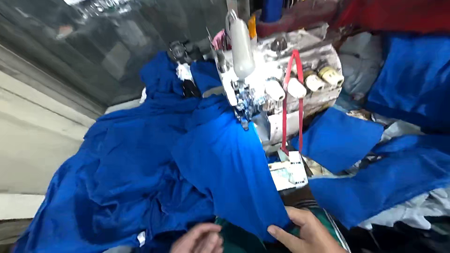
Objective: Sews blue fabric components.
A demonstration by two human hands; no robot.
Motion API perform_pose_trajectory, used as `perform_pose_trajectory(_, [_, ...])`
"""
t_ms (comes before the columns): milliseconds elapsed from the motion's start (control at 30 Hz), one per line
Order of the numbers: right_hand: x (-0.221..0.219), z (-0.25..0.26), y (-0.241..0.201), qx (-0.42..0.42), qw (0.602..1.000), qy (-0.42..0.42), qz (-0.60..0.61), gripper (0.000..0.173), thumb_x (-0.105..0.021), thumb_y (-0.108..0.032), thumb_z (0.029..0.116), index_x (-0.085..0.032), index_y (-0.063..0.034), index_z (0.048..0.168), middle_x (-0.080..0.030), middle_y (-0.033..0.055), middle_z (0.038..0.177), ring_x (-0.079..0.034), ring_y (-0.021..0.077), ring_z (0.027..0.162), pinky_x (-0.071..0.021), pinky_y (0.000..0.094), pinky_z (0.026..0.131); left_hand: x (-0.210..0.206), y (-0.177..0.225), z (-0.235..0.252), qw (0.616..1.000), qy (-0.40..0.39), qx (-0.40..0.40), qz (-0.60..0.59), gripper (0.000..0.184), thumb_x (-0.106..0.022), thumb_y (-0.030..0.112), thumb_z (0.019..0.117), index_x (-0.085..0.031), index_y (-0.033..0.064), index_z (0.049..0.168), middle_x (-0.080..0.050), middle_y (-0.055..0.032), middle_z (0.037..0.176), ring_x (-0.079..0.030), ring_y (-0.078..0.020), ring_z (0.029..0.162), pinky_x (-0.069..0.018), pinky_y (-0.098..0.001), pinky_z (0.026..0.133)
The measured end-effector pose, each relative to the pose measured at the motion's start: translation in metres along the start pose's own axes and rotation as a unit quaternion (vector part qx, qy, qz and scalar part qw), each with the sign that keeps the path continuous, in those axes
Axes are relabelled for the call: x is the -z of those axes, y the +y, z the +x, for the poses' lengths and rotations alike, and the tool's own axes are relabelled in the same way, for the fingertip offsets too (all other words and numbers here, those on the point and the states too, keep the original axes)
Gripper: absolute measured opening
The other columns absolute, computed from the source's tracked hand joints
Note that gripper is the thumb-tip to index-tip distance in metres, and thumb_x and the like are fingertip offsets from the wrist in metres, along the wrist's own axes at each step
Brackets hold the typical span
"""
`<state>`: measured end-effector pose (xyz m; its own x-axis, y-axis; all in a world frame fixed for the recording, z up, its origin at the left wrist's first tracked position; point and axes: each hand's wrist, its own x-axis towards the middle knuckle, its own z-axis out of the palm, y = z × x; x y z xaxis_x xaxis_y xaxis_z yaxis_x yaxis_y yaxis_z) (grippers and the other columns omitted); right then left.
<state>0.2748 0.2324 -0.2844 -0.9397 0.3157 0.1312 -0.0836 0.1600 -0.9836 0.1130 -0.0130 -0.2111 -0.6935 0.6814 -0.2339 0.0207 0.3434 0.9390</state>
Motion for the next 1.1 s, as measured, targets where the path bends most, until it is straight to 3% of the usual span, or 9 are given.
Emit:
perform_pose_trajectory(100, [0.009, -0.047, -0.007, -0.056, 0.997, -0.010, 0.045, 0.020, -0.075, -0.014, 0.0949, -0.073, -0.0055, 0.113, -0.077, 0.0033, 0.104, -0.074, 0.0155, 0.094, -0.0646, 0.0390, 0.085, -0.060, -0.080, 0.001, 0.977, -0.032, -0.008, -0.211, 0.048, -0.072, 0.020, 0.0960, -0.056, 0.0018, 0.137, -0.070, -0.0107, 0.125, -0.068, -0.0234, 0.115, -0.0569, -0.0445, 0.101])
perform_pose_trajectory(167, [0.012, -0.071, -0.001, -0.095, 0.995, 0.003, 0.039, 0.018, -0.075, -0.015, 0.0948, -0.074, -0.0066, 0.111, -0.077, 0.0031, 0.100, -0.075, 0.0160, 0.089, -0.0651, 0.0394, 0.082, -0.093, -0.098, 0.005, 0.926, -0.038, -0.005, -0.376, 0.050, -0.077, 0.025, 0.0914, -0.059, 0.0091, 0.135, -0.070, -0.0095, 0.125, -0.066, -0.0234, 0.116, -0.0532, -0.0485, 0.103])
perform_pose_trajectory(233, [0.012, -0.097, 0.007, -0.141, 0.989, 0.027, 0.042, 0.016, -0.074, -0.015, 0.0952, -0.073, -0.0069, 0.108, -0.076, 0.0041, 0.095, -0.075, 0.0181, 0.081, -0.0656, 0.0398, 0.074, -0.109, -0.100, 0.004, 0.909, -0.049, -0.005, -0.414, 0.045, -0.079, 0.024, 0.0897, -0.063, 0.0095, 0.129, -0.071, -0.0096, 0.122, -0.067, -0.0234, 0.115, -0.0541, -0.0494, 0.102])
perform_pose_trajectory(367, [0.010, -0.125, 0.008, -0.205, 0.971, 0.063, 0.106, 0.015, -0.068, -0.012, 0.0994, -0.071, -0.0043, 0.112, -0.076, 0.0112, 0.096, -0.076, 0.0292, 0.076, -0.0679, 0.0468, 0.066, -0.110, -0.108, -0.005, 0.946, -0.074, -0.021, -0.315, 0.035, -0.078, 0.013, 0.0911, -0.066, -0.0005, 0.121, -0.072, -0.0157, 0.115, -0.070, -0.0271, 0.108, -0.0580, -0.0468, 0.097])
perform_pose_trajectory(467, [0.010, -0.123, 0.000, -0.193, 0.971, 0.084, 0.113, 0.019, -0.070, -0.013, 0.0983, -0.069, -0.0064, 0.116, -0.076, 0.0107, 0.093, -0.074, 0.0269, 0.065, -0.0657, 0.0419, 0.054, -0.112, -0.094, -0.011, 0.980, -0.040, -0.032, -0.194, 0.033, -0.078, 0.008, 0.0893, -0.066, -0.0048, 0.117, -0.074, -0.0171, 0.107, -0.074, -0.0291, 0.099, -0.0633, -0.0444, 0.089])
perform_pose_trajectory(567, [0.009, -0.119, -0.012, -0.186, 0.973, 0.098, 0.097, 0.028, -0.076, -0.012, 0.0932, -0.069, -0.0094, 0.121, -0.077, 0.0069, 0.094, -0.071, 0.0220, 0.061, -0.0626, 0.0367, 0.049, -0.112, -0.078, -0.020, 0.986, 0.016, -0.023, -0.166, 0.036, -0.083, 0.005, 0.0841, -0.068, -0.0061, 0.115, -0.075, -0.0188, 0.102, -0.075, -0.0315, 0.093, -0.0651, -0.0450, 0.085])
perform_pose_trajectory(833, [0.004, -0.128, 0.000, -0.218, 0.965, 0.129, 0.061, 0.033, -0.080, -0.022, 0.0902, -0.069, -0.0136, 0.120, -0.074, 0.0039, 0.104, -0.070, 0.0206, 0.061, -0.0635, 0.0354, 0.050, -0.107, -0.085, -0.017, 0.994, 0.044, -0.028, -0.092, 0.036, -0.087, 0.006, 0.0801, -0.068, -0.0050, 0.109, -0.077, -0.0150, 0.092, -0.076, -0.0284, 0.084, -0.0666, -0.0423, 0.079])
perform_pose_trajectory(933, [0.006, -0.127, -0.010, -0.202, 0.966, 0.125, 0.101, 0.027, -0.075, -0.019, 0.0949, -0.068, -0.0103, 0.119, -0.074, 0.0072, 0.099, -0.071, 0.0237, 0.062, -0.0636, 0.0373, 0.050, -0.105, -0.081, -0.017, 0.995, 0.032, -0.044, -0.080, 0.034, -0.086, 0.006, 0.0813, -0.069, -0.0044, 0.109, -0.077, -0.0148, 0.092, -0.076, -0.0276, 0.083, -0.0666, -0.0411, 0.078])
perform_pose_trajectory(1100, [0.001, -0.129, -0.010, -0.207, 0.957, 0.180, 0.090, 0.026, -0.079, -0.016, 0.0905, -0.070, -0.0109, 0.114, -0.076, 0.0075, 0.096, -0.074, 0.0247, 0.067, -0.0655, 0.0370, 0.056, -0.102, -0.077, -0.013, 0.996, 0.024, -0.058, -0.066, 0.031, -0.084, 0.008, 0.0841, -0.069, -0.0037, 0.109, -0.076, -0.0143, 0.094, -0.076, -0.0275, 0.085, -0.0660, -0.0405, 0.080])
